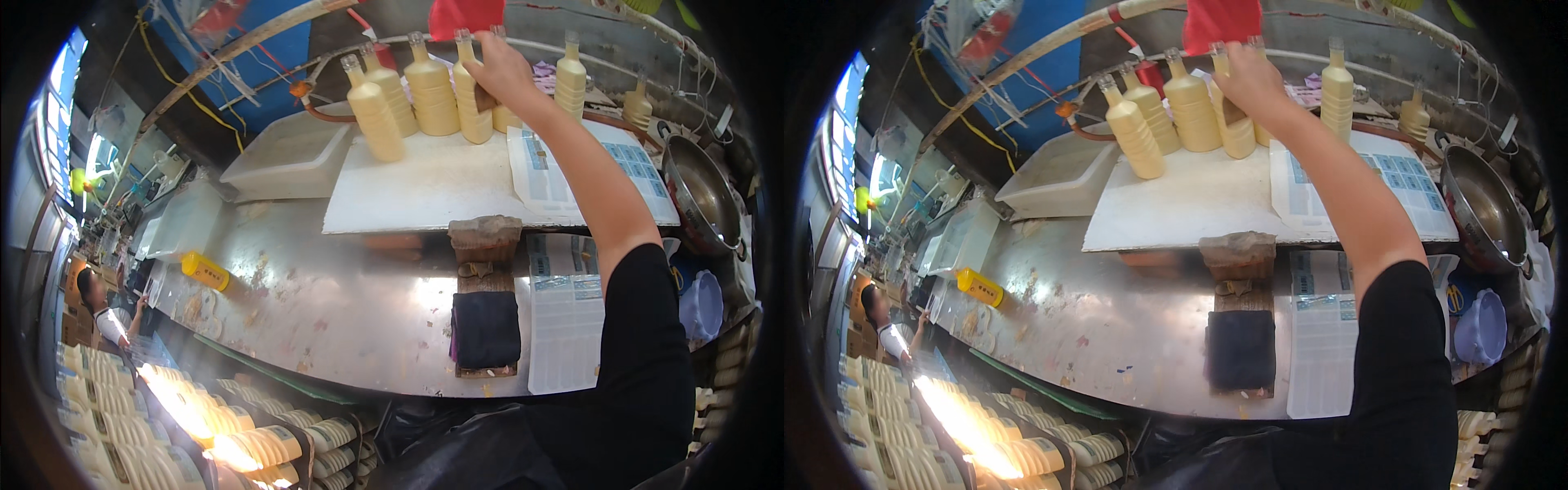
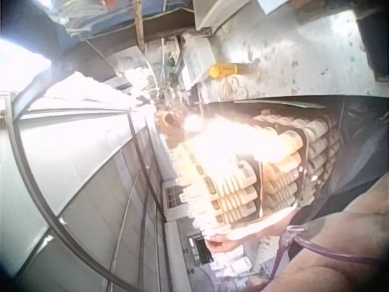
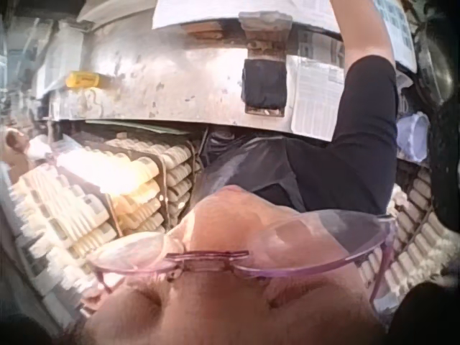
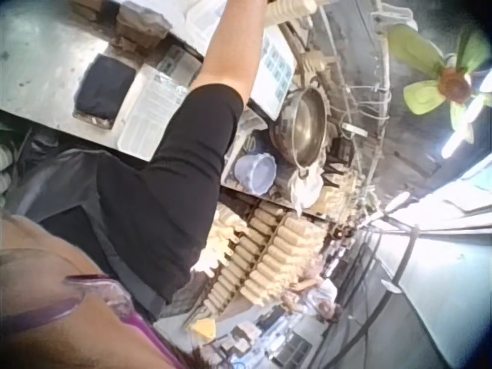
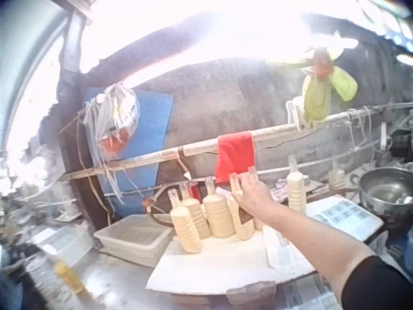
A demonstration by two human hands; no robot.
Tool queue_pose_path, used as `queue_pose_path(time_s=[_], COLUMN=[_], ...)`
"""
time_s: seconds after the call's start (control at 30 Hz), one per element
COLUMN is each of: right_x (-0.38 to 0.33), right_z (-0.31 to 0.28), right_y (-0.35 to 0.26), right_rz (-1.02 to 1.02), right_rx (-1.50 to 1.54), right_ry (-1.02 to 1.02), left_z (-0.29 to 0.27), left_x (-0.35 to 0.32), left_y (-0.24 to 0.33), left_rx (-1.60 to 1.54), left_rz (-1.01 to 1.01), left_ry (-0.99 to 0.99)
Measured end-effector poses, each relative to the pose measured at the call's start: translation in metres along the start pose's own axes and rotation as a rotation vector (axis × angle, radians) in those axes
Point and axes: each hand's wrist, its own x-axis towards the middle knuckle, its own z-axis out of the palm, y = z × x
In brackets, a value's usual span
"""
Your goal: The person repeatedly applies rectangular labels to the necks of cream-colored plastic bottles. They peel each label from a sheet, position it on a bottle, and smooth it down. Finished bottles are placed on a nearby surface.
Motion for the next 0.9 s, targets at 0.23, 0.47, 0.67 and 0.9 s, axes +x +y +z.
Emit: queue_pose_path(time_s=[0.23, 0.47, 0.67, 0.9], right_x=[0.071, 0.027, -0.033, -0.106], right_z=[0.071, 0.018, -0.102, -0.161], right_y=[0.046, 0.011, -0.031, -0.058], right_rz=[0.287, 0.053, 0.013, 0.090], right_rx=[0.155, 0.292, 0.805, 1.170], right_ry=[-0.282, -0.279, -0.355, -0.978], left_z=[0.023, 0.028, 0.025, 0.031], left_x=[-0.011, -0.037, -0.056, -0.049], left_y=[0.095, 0.161, 0.276, 0.435], left_rx=[-0.235, -0.538, -1.367, -2.432], left_rz=[-0.001, -0.059, -0.395, -0.570], left_ry=[0.018, -0.002, -0.630, -1.377])
